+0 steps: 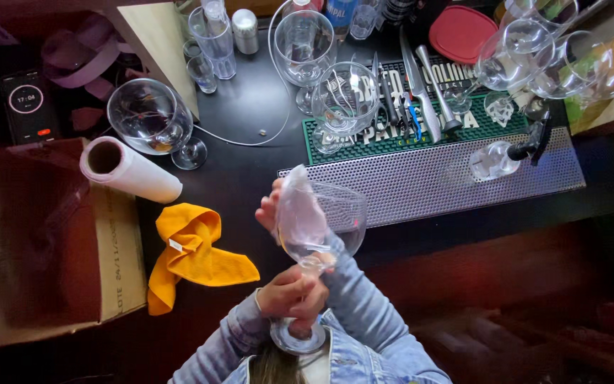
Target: The person cleans a wine glass by wiping the rim and interior with paper towels, using a spray bottle to apply liquid, and then reaches into a shelf to retrieve a small package.
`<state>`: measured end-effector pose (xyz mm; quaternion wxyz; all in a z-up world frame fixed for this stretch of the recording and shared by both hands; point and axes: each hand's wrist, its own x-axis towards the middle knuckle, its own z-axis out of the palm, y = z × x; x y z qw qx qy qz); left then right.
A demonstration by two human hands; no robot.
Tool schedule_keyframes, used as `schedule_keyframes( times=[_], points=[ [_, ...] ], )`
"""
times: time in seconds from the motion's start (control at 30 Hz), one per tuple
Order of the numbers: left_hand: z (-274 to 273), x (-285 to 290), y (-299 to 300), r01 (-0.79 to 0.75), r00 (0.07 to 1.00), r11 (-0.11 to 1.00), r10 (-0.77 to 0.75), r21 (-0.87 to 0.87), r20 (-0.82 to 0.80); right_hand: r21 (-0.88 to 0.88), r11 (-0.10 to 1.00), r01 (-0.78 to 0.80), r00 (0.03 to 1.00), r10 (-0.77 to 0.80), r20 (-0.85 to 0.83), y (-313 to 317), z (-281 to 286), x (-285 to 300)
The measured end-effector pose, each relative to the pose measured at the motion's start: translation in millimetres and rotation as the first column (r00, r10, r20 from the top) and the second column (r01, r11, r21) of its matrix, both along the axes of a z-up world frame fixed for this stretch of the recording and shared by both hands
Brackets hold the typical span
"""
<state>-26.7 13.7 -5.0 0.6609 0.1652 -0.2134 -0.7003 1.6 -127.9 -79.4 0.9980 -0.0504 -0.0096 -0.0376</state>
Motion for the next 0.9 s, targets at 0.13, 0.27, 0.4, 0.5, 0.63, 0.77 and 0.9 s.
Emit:
schedule_keyframes(
  times=[0.13, 0.27, 0.4, 0.5, 0.63, 0.77, 0.9],
  points=[
    [-10.2, -0.8, 0.0, 0.026, 0.99, 0.998, -0.034, -0.06, -0.134, 0.251, 0.95, -0.185, 0.954, 0.235, -0.186, 12.0, 33.3, 8.1],
    [23.4, 21.7, -2.0, -0.26, 0.887, 0.964, 0.261, -0.056, 0.38, 0.395, 0.844, -0.363, 0.931, 0.32, 0.174, -8.4, 51.8, -17.1],
    [14.3, 32.6, -12.6, -0.555, 0.469, 0.812, 0.484, -0.18, 0.739, -0.041, 0.999, 0.025, 0.975, -0.033, -0.219, -4.1, 109.0, -42.0],
    [-28.9, 19.9, -18.0, -0.616, -0.363, 0.578, 0.394, -0.535, 0.844, -0.778, 0.57, 0.263, 0.624, -0.715, -0.314, 5.8, 154.9, -46.6],
    [-10.3, 1.3, -23.4, -0.592, -0.573, 0.682, 0.018, -0.429, 0.82, -0.897, -0.428, 0.113, 0.387, -0.812, 0.436, 22.3, 168.0, -43.4],
    [-16.5, -4.9, -26.2, -0.787, 0.328, 0.516, -0.114, 0.338, 0.938, -0.329, -0.932, -0.148, 0.533, -0.356, 0.768, 29.8, 154.7, -32.0],
    [25.4, 5.7, -18.2, -0.681, 0.08, 0.72, -0.107, 0.133, 0.991, -0.428, -0.904, -0.005, 0.586, -0.35, 0.731, 10.5, 186.1, -37.8]
  ],
)
